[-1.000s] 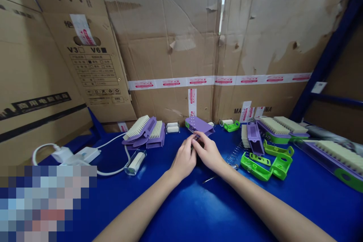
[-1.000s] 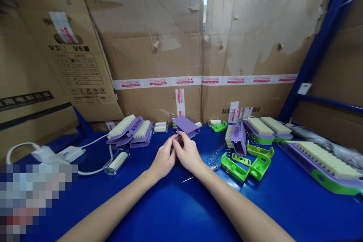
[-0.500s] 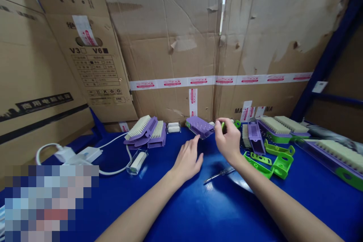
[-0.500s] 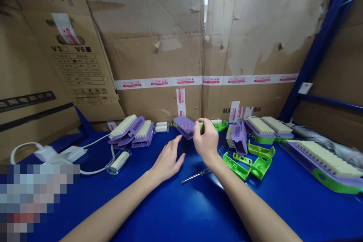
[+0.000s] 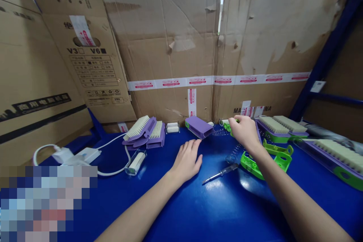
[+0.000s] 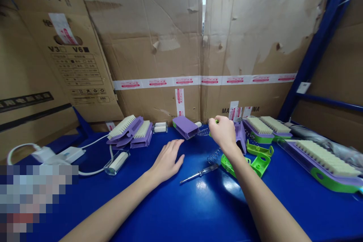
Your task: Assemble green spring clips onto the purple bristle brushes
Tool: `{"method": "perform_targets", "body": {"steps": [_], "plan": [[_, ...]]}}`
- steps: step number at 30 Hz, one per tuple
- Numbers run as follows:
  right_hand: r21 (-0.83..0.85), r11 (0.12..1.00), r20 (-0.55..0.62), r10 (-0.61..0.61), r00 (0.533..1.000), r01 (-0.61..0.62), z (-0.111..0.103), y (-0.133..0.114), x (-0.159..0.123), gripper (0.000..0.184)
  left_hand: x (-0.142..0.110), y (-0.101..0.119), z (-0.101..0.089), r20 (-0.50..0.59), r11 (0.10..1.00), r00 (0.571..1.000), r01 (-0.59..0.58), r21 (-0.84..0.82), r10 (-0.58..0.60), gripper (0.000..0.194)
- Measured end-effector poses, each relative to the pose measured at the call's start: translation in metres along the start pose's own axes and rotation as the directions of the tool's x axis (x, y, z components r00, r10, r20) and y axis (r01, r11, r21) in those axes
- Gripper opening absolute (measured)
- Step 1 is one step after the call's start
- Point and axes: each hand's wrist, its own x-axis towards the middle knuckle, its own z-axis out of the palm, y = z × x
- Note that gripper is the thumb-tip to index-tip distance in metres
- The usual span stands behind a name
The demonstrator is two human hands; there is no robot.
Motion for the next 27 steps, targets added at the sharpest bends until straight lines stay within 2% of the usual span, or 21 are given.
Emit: {"method": "perform_targets", "body": {"steps": [3, 9, 12, 14, 16, 20, 25, 27], "plan": [[0.019, 1.0, 0.022, 0.006, 1.0, -0.006, 0.0, 0.002, 0.002, 0.028, 0.0, 0.0, 0.0, -0.005, 1.0, 1.0, -0.011, 0.005, 0.011, 0.042], [0.137, 0.989, -0.02, 0.052, 0.998, -0.048, 0.005, 0.009, 0.005, 0.028, 0.0, 0.001, -0.001, 0.01, 0.999, 1.0, -0.018, 0.035, 0.018, 0.041], [0.165, 0.978, 0.157, 0.1, 0.983, -0.126, 0.013, 0.014, 0.005, 0.026, 0.0, 0.002, -0.001, 0.022, 0.998, 0.999, -0.025, 0.059, 0.024, 0.04], [0.175, 0.968, 0.308, 0.12, 0.944, -0.181, 0.019, 0.016, 0.004, 0.022, 0.0, 0.001, 0.0, 0.012, 0.997, 0.999, -0.033, 0.064, 0.032, 0.04], [0.179, 0.962, 0.388, 0.124, 0.913, -0.206, 0.025, 0.017, 0.003, 0.019, 0.0, 0.001, 0.0, -0.004, 0.997, 0.999, -0.036, 0.061, 0.036, 0.04], [0.221, 0.949, 0.366, 0.132, 0.921, -0.224, 0.034, 0.019, 0.002, 0.017, 0.001, 0.001, 0.0, 0.003, 0.997, 0.999, -0.039, 0.064, 0.039, 0.039], [0.346, 0.915, 0.381, 0.066, 0.922, -0.208, 0.048, 0.022, -0.001, 0.02, 0.001, 0.001, 0.0, 0.016, 0.997, 0.999, -0.033, 0.069, 0.032, 0.04], [0.398, 0.885, 0.338, 0.105, 0.935, -0.243, 0.056, 0.022, -0.004, 0.025, 0.001, 0.0, 0.001, 0.01, 0.997, 0.999, -0.035, 0.062, 0.034, 0.04]]}}
